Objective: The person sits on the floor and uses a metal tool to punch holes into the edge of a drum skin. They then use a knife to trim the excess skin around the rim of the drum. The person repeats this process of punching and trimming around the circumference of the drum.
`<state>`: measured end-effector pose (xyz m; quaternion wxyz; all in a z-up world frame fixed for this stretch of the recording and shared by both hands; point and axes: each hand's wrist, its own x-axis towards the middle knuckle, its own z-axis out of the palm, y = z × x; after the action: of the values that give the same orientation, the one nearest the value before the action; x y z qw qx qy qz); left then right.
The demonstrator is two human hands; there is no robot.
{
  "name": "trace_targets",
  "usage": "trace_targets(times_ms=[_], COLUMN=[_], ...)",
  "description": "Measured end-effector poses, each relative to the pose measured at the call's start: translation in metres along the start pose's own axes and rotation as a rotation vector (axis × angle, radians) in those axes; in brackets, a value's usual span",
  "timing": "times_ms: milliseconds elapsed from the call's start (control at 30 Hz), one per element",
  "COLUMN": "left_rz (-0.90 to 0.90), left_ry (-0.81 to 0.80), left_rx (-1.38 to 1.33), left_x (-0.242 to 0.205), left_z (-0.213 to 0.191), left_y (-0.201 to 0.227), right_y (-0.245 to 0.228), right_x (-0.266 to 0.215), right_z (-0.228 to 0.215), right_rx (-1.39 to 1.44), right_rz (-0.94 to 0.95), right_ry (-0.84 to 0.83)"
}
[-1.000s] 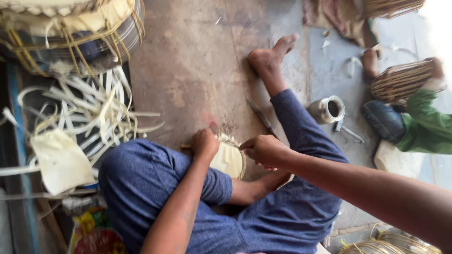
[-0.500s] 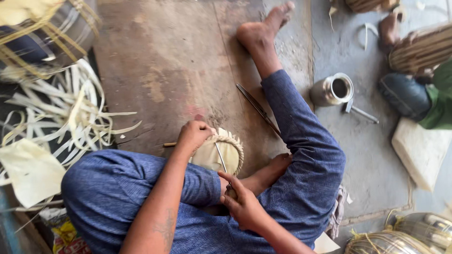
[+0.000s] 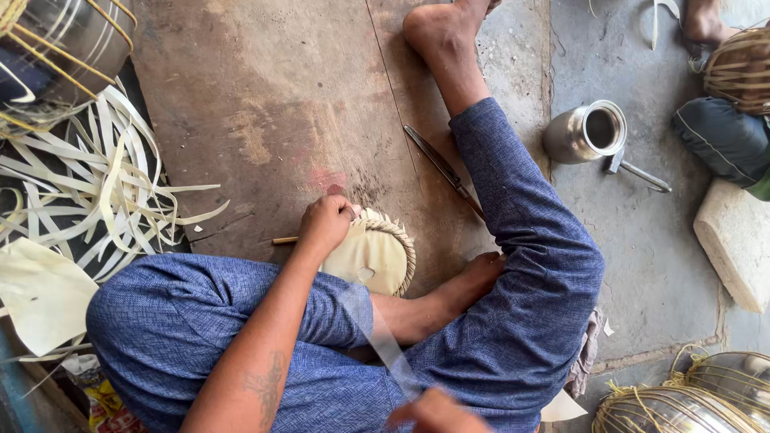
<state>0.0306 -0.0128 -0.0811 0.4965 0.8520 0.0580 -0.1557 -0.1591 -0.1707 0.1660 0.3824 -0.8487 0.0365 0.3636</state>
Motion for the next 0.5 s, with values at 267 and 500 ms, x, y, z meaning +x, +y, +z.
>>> trace_targets(times_ms=[267, 500], left_rz=[-0.133, -0.117], left_ry=[-0.25, -0.003], left_rx=[-0.503, -0.063], left_x=[0.016, 0.001], left_z=[-0.003, -0.013], left_y=[-0.007, 0.018], right_y=[0.047, 0.081], right_x=[0.038, 0.139], right_z=[-0.071, -0.058], right_rx=[-0.367, -0.415], right_rz=[-0.16, -0.218], right_ry=[0.444, 0.531])
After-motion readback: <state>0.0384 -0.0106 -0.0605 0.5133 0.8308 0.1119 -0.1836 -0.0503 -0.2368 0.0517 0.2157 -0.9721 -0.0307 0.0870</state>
